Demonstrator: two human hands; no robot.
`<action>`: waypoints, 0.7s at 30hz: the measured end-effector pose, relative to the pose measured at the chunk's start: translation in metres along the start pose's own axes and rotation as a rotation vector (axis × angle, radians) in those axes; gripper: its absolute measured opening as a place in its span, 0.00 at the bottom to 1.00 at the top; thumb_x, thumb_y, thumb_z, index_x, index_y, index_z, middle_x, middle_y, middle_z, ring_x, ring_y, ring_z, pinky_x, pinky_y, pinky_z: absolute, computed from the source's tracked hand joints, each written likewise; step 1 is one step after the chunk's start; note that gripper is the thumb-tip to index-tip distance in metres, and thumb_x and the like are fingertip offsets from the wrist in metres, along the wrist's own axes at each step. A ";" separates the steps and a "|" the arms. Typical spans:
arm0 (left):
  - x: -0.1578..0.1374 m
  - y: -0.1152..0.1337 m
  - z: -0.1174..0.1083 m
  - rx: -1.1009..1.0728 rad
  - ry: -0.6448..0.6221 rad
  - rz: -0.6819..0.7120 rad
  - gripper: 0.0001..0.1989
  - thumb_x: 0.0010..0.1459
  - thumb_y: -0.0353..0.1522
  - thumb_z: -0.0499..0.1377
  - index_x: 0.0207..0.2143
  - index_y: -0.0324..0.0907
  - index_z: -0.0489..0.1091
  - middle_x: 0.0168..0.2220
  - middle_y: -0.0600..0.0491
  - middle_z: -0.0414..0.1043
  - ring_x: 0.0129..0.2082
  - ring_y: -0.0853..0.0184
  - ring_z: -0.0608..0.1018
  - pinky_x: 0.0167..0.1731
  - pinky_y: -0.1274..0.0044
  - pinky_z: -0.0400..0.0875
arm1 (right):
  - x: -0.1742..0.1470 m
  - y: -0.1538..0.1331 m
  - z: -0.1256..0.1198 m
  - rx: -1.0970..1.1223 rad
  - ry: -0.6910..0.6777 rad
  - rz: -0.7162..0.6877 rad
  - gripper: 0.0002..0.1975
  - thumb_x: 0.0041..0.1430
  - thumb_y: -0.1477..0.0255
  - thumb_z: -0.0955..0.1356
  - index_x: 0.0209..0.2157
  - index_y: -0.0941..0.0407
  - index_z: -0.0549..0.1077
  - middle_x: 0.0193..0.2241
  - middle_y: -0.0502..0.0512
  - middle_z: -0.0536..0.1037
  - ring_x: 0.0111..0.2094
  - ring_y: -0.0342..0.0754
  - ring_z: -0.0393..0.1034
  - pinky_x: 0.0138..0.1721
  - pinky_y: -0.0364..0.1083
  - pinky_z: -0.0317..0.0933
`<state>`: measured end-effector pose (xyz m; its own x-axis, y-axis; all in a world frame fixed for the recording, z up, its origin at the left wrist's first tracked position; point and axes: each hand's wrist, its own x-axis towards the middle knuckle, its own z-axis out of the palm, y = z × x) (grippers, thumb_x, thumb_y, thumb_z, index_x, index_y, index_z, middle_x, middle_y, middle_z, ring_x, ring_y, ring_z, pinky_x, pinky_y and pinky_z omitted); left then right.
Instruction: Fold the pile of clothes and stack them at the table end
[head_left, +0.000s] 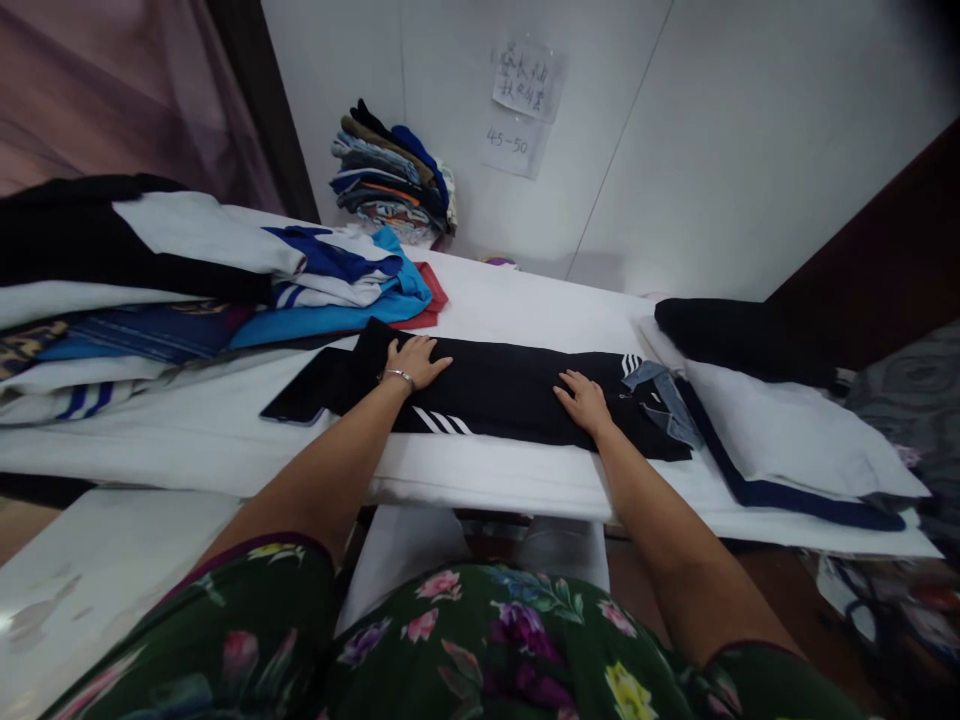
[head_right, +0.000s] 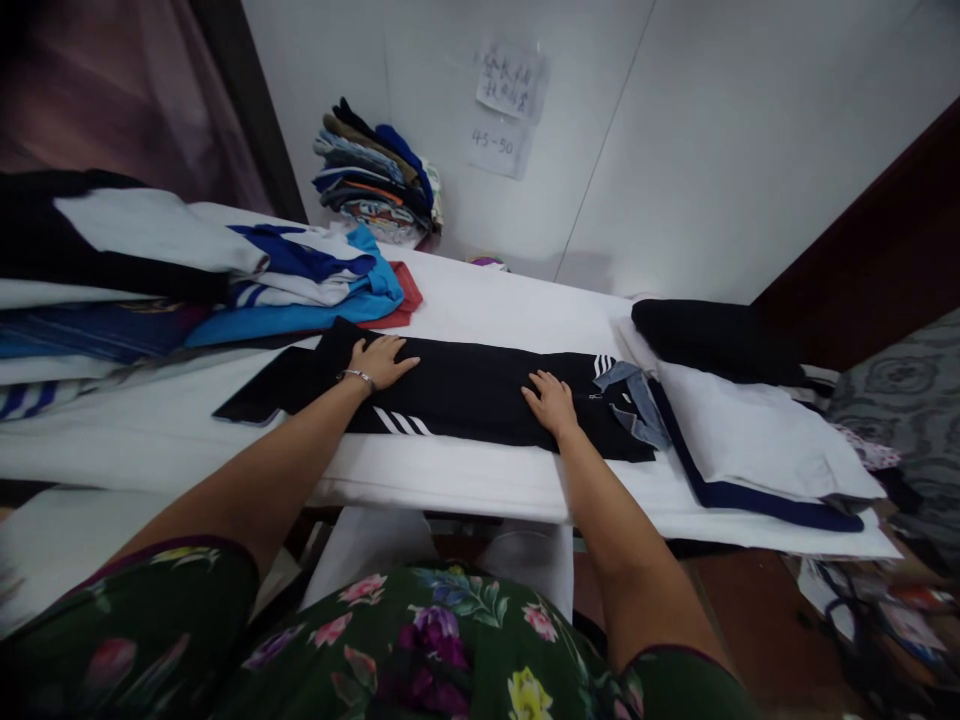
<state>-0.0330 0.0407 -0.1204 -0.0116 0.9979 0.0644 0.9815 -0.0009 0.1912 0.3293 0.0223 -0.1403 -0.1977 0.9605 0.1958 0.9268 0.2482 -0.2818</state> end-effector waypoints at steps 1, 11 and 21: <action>0.000 0.000 0.000 0.000 0.005 0.003 0.34 0.59 0.52 0.43 0.61 0.45 0.58 0.66 0.47 0.53 0.65 0.59 0.54 0.62 0.57 0.41 | 0.000 0.000 0.000 -0.001 -0.001 0.001 0.22 0.64 0.61 0.61 0.57 0.53 0.67 0.61 0.58 0.64 0.63 0.52 0.54 0.62 0.57 0.45; -0.002 0.000 0.000 0.003 0.006 -0.007 0.33 0.60 0.51 0.42 0.61 0.44 0.58 0.66 0.48 0.53 0.65 0.57 0.54 0.62 0.58 0.41 | 0.000 0.000 0.000 -0.017 -0.022 0.011 0.23 0.64 0.61 0.60 0.57 0.53 0.66 0.61 0.57 0.63 0.63 0.50 0.53 0.62 0.56 0.44; 0.000 -0.003 -0.002 0.055 -0.039 0.016 0.34 0.61 0.50 0.41 0.63 0.41 0.55 0.67 0.46 0.49 0.66 0.58 0.51 0.62 0.56 0.41 | -0.009 -0.013 -0.009 -0.173 -0.203 0.016 0.27 0.67 0.59 0.54 0.64 0.53 0.54 0.66 0.56 0.52 0.67 0.51 0.42 0.63 0.57 0.39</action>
<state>-0.0360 0.0406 -0.1191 0.0108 0.9995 0.0291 0.9906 -0.0147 0.1359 0.3222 0.0095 -0.1305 -0.2267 0.9740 -0.0044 0.9676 0.2247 -0.1152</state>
